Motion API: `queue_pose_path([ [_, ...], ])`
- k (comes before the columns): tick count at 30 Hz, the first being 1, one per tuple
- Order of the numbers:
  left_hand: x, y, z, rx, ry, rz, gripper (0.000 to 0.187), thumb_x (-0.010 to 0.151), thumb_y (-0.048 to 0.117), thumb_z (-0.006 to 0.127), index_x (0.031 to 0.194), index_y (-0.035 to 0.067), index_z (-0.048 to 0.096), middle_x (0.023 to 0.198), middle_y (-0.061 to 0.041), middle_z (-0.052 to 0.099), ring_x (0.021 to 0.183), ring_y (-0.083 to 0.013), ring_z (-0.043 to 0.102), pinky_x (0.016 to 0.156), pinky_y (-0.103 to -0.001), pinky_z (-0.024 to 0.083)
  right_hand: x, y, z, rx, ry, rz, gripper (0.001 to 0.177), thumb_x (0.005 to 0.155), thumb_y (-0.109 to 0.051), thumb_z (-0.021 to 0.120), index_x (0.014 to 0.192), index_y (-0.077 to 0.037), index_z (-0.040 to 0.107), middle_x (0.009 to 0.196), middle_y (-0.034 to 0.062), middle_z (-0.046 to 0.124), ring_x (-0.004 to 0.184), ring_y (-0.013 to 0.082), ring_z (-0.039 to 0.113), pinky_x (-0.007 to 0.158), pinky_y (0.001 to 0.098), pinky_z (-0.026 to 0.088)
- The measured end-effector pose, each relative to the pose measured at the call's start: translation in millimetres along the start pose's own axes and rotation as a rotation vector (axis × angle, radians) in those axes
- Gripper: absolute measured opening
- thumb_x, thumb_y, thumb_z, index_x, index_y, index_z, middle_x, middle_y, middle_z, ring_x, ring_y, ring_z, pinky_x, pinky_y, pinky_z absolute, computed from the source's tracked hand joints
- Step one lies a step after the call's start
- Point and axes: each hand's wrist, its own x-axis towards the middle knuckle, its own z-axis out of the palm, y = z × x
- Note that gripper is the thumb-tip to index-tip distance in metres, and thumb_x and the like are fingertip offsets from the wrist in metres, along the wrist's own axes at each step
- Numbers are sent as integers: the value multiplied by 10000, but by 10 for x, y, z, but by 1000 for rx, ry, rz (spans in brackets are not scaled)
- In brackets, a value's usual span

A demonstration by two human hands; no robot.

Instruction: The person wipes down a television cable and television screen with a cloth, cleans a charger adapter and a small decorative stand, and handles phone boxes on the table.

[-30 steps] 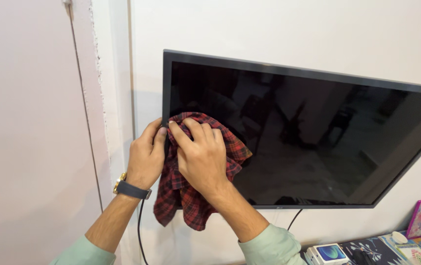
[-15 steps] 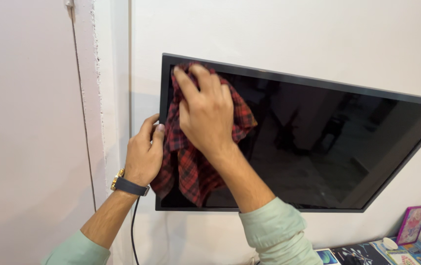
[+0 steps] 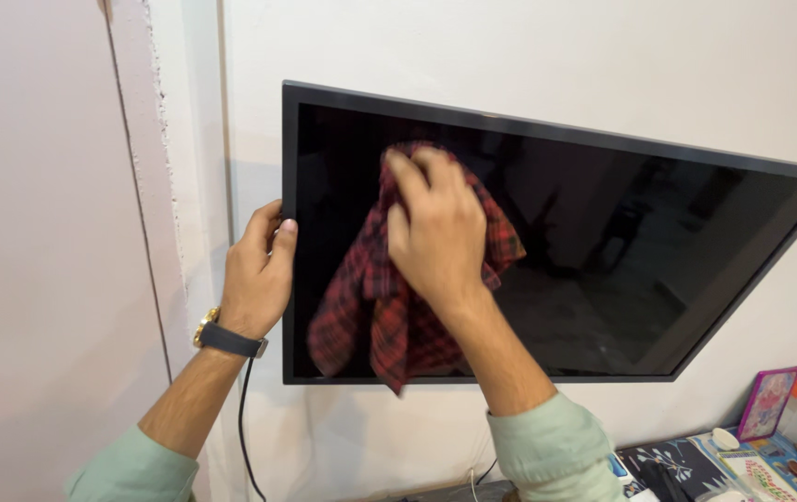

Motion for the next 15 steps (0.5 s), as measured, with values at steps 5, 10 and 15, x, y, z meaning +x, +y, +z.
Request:
queue_pose_path([
  [5, -42, 47, 22, -27, -5, -19, 435, 1037, 225, 535, 1402, -13, 532, 1241, -212, 705, 1142, -302, 693, 895, -400, 557, -543, -160, -12, 97, -303, -35, 458, 784, -38, 676, 1241, -31, 680, 1158, 128, 632, 1029, 315, 638, 808, 404, 541],
  [10, -48, 143, 27, -35, -44, -49, 494, 996, 218, 587, 1432, 9, 486, 1259, -187, 704, 1162, -299, 698, 845, -399, 595, -965, -279, -94, 199, -448, 61, 469, 775, -43, 657, 1243, -38, 685, 1154, 121, 639, 1036, 301, 654, 790, 384, 566],
  [15, -38, 172, 136, 120, -10, 89, 929, 931, 235, 769, 1595, -11, 168, 1558, -302, 379, 1372, -448, 488, 1071, -525, 476, -1221, -373, -220, 298, -504, 137, 488, 750, -36, 641, 1235, -40, 693, 1171, 118, 654, 1058, 291, 675, 827, 385, 581],
])
